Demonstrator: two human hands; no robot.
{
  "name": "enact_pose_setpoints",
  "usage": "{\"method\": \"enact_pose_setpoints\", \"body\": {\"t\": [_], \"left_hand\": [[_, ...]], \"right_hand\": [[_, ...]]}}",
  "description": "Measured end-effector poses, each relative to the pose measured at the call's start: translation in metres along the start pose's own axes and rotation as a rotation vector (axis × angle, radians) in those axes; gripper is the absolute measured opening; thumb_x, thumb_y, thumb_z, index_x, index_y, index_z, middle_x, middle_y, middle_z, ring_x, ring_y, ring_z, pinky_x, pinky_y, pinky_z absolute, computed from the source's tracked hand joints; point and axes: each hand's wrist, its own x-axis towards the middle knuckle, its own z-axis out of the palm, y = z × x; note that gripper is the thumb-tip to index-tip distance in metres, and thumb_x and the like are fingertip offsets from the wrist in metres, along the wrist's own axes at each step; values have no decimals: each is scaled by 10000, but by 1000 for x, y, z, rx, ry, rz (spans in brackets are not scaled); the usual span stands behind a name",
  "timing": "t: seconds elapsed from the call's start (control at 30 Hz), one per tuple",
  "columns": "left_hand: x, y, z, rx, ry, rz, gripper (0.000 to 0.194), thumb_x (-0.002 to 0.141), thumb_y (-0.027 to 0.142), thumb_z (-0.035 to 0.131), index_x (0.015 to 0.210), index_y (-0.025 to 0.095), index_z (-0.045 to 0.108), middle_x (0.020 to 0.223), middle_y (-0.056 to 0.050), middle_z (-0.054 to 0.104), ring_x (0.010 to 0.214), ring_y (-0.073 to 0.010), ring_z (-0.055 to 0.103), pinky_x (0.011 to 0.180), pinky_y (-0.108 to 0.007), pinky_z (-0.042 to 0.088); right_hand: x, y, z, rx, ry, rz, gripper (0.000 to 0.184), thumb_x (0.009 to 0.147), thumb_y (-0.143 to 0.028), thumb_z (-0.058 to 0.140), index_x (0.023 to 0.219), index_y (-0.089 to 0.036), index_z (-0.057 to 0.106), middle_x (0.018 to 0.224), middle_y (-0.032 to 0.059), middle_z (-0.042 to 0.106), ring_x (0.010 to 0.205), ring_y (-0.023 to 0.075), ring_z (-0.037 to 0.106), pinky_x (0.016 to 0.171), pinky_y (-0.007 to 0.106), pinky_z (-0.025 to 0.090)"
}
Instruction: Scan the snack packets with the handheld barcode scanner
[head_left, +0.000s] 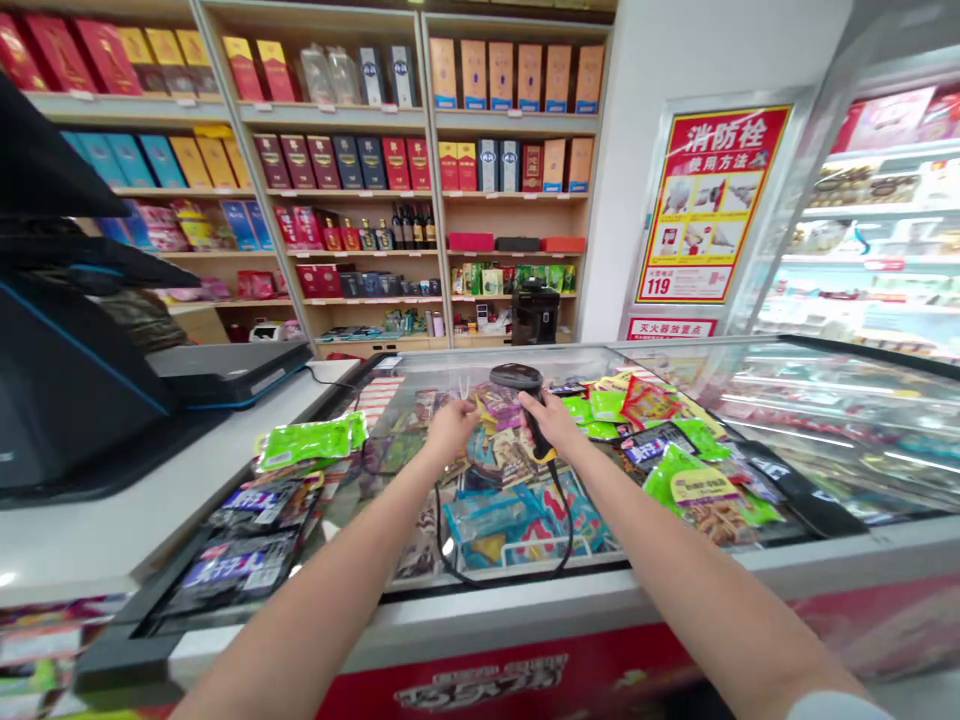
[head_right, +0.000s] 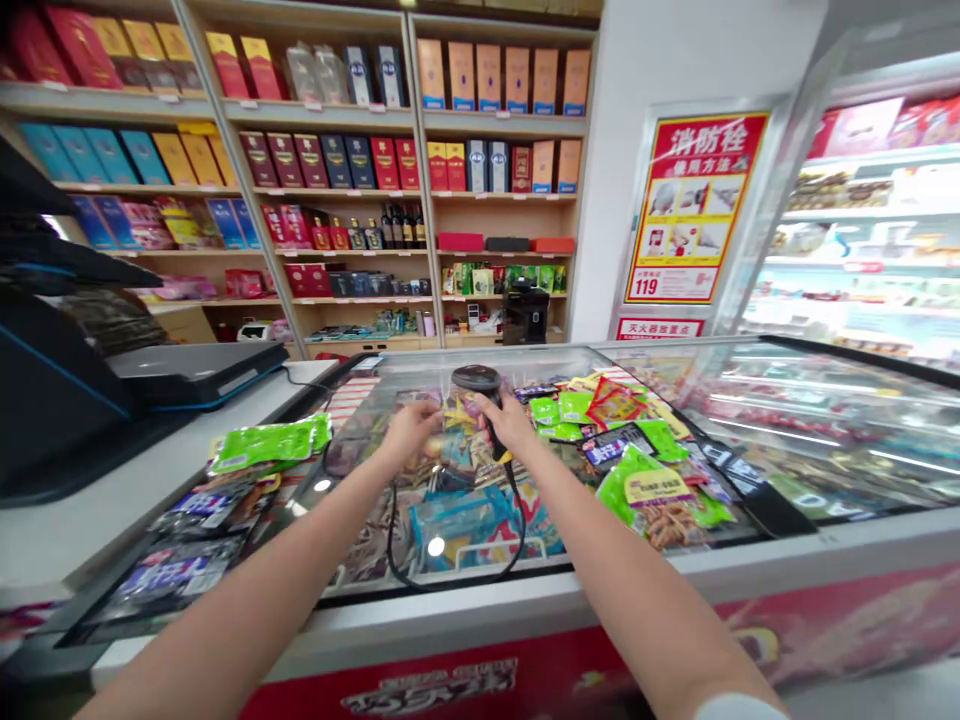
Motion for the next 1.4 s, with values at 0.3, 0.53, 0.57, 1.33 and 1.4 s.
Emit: {"method": "enact_pose_setpoints", "body": {"t": [0.3, 0.53, 0.57, 1.33, 1.4], "left_hand": [[23, 107, 132, 14, -152, -268, 320, 725, 469, 620, 691, 154, 666, 885, -203, 702, 925, -337, 649, 793, -421, 441], [21, 113, 144, 57, -115, -259, 312, 757, 468, 565, 735, 184, 694, 925, -193, 708, 978, -356, 637, 871, -503, 383], [20, 113, 145, 71, -109, -254, 347, 757, 491, 553, 688, 176, 680, 909, -203, 705, 970, -364, 635, 868, -512, 380], [50, 58, 143, -781, 359, -210, 107, 795, 226, 470, 695, 190, 481, 619, 49, 458, 620, -106, 449, 660, -231, 395], [50, 58, 143, -804, 342, -221, 119, 805, 253, 478, 705, 190, 478, 608, 57, 437, 596, -96, 426, 635, -221, 384]], "right_hand": [[-16, -2, -74, 134, 330, -45, 446, 683, -608, 630, 776, -204, 465, 478, -74, 504, 343, 82, 462, 327, 204, 411], [-18, 2, -78, 137, 329, -4, 441, 676, -593, 645, 760, -205, 452, 490, -75, 511, 339, 81, 463, 315, 200, 401], [-18, 3, -76, 133, 317, -2, 440, 681, -594, 639, 756, -204, 451, 491, -74, 511, 340, 80, 465, 316, 198, 401], [-24, 4, -77, -45, 100, 176, 344, 793, -504, 625, 777, -203, 459, 520, -60, 537, 353, 84, 479, 327, 209, 422], [-24, 4, -78, -45, 105, 181, 334, 804, -493, 617, 779, -201, 457, 520, -62, 533, 357, 83, 479, 325, 205, 420]]}}
